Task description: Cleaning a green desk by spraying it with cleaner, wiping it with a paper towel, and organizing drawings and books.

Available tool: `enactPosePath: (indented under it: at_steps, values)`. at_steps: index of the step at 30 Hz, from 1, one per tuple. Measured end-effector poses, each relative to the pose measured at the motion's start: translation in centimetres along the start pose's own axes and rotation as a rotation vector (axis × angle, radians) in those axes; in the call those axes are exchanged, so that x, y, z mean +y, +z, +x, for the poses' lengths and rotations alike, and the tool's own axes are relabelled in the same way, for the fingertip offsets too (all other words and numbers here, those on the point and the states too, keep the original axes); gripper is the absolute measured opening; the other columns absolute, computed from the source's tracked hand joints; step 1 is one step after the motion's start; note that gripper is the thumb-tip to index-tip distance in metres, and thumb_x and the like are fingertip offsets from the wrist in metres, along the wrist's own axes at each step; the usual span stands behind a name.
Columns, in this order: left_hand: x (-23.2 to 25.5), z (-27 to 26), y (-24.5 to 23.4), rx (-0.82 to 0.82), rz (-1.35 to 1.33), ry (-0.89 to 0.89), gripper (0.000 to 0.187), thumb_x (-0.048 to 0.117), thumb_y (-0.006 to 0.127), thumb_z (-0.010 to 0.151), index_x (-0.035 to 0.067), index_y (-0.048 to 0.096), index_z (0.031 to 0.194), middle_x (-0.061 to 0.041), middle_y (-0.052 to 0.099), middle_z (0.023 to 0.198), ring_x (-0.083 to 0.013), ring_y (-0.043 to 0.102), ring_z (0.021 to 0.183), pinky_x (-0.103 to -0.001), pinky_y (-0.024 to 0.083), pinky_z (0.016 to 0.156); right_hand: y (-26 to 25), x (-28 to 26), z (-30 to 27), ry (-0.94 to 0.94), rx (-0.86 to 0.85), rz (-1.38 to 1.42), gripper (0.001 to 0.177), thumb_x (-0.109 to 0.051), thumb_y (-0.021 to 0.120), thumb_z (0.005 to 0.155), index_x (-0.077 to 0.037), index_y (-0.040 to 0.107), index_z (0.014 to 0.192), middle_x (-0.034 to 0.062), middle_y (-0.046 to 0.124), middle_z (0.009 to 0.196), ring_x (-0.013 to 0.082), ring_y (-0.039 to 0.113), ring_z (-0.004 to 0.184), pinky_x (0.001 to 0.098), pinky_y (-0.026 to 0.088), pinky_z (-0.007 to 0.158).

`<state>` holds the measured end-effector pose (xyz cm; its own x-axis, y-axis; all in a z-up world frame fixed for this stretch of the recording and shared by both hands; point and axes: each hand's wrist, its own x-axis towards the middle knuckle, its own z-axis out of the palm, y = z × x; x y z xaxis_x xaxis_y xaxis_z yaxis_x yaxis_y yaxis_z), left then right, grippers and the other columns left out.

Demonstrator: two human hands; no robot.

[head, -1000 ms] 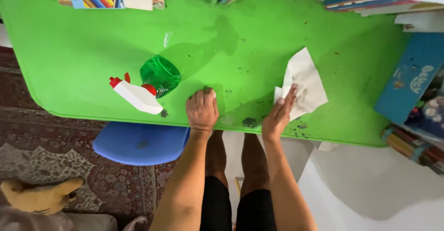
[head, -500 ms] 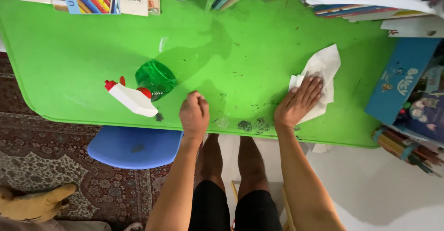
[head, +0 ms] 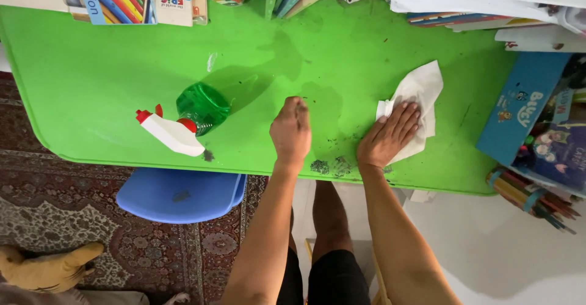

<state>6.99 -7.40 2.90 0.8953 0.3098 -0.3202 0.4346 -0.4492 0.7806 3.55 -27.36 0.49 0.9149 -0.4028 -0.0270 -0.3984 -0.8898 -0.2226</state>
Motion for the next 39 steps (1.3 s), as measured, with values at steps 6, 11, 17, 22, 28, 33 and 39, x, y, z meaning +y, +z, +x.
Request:
enactPosePath:
  at_steps: [6, 11, 17, 22, 28, 33, 39]
  values:
    - [1.1, 0.4, 0.5, 0.127, 0.349, 0.378, 0.026, 0.028, 0.07, 0.094, 0.01, 0.068, 0.112, -0.008, 0.076, 0.098, -0.027, 0.074, 0.08, -0.038, 0.058, 0.067, -0.3, -0.3, 0.0, 0.014, -0.022, 0.013, 0.056, -0.026, 0.031, 0.115, -0.001, 0.029, 0.165, 0.0157, 0.02, 0.174, 0.0339, 0.015, 0.163, 0.0495, 0.006, 0.132]
    - [0.3, 0.1, 1.1, 0.079, 0.334, 0.281, 0.017, 0.027, 0.073, 0.095, 0.016, 0.074, 0.108, -0.002, 0.077, 0.094, -0.0216, 0.074, 0.076, -0.036, 0.058, 0.065, -0.4, -0.3, 0.0, 0.003, -0.023, 0.016, 0.056, -0.026, 0.031, 0.115, -0.001, 0.028, 0.165, 0.0161, 0.02, 0.174, 0.0342, 0.014, 0.163, 0.0497, 0.006, 0.132]
    - [0.4, 0.0, 1.7, 0.113, 0.325, 0.258, 0.006, 0.023, 0.072, 0.096, 0.019, 0.074, 0.099, 0.001, 0.076, 0.09, -0.0208, 0.073, 0.074, -0.036, 0.057, 0.063, -0.6, -0.4, 0.1, -0.003, -0.023, 0.012, 0.057, -0.026, 0.032, 0.114, 0.0, 0.028, 0.165, 0.0171, 0.02, 0.174, 0.0351, 0.014, 0.162, 0.0501, 0.005, 0.132]
    - [0.5, 0.4, 1.6, 0.081, 0.387, 0.222, 0.004, 0.017, 0.07, 0.097, 0.015, 0.067, 0.095, -0.003, 0.076, 0.087, -0.0248, 0.073, 0.072, -0.039, 0.057, 0.06, -0.5, -0.3, -0.1, -0.026, -0.015, 0.024, 0.057, -0.026, 0.032, 0.115, 0.002, 0.029, 0.164, 0.0189, 0.021, 0.173, 0.0366, 0.015, 0.162, 0.0506, 0.006, 0.132]
    - [0.4, 3.2, -2.9, 0.092, 0.283, -0.034, 0.003, 0.011, 0.055, 0.105, 0.011, 0.058, 0.107, -0.011, 0.071, 0.087, -0.0274, 0.073, 0.068, -0.038, 0.059, 0.056, -0.2, 0.0, -0.2, -0.054, -0.001, 0.003, 0.056, -0.025, 0.033, 0.116, 0.004, 0.029, 0.163, 0.0208, 0.022, 0.173, 0.0379, 0.018, 0.162, 0.0517, 0.007, 0.132]
    - [-1.0, 5.4, -5.4, 0.425, 0.217, 0.057, 0.006, 0.005, 0.054, 0.105, 0.001, 0.049, 0.106, -0.021, 0.061, 0.091, -0.0434, 0.064, 0.082, -0.05, 0.051, 0.071, -0.2, -0.1, -0.2, -0.047, -0.004, -0.003, 0.056, -0.025, 0.031, 0.117, 0.005, 0.028, 0.164, 0.0218, 0.021, 0.173, 0.0374, 0.017, 0.162, 0.0515, 0.007, 0.132]
    - [-2.1, 6.1, -5.3, 0.484, 0.265, 0.064, 0.011, -0.001, 0.053, 0.098, -0.001, 0.051, 0.109, -0.023, 0.06, 0.094, -0.0426, 0.063, 0.088, -0.05, 0.051, 0.078, -0.3, -0.1, -0.2, -0.039, -0.008, 0.003, 0.056, -0.026, 0.031, 0.116, 0.004, 0.028, 0.164, 0.021, 0.02, 0.173, 0.0367, 0.017, 0.162, 0.0507, 0.007, 0.132]
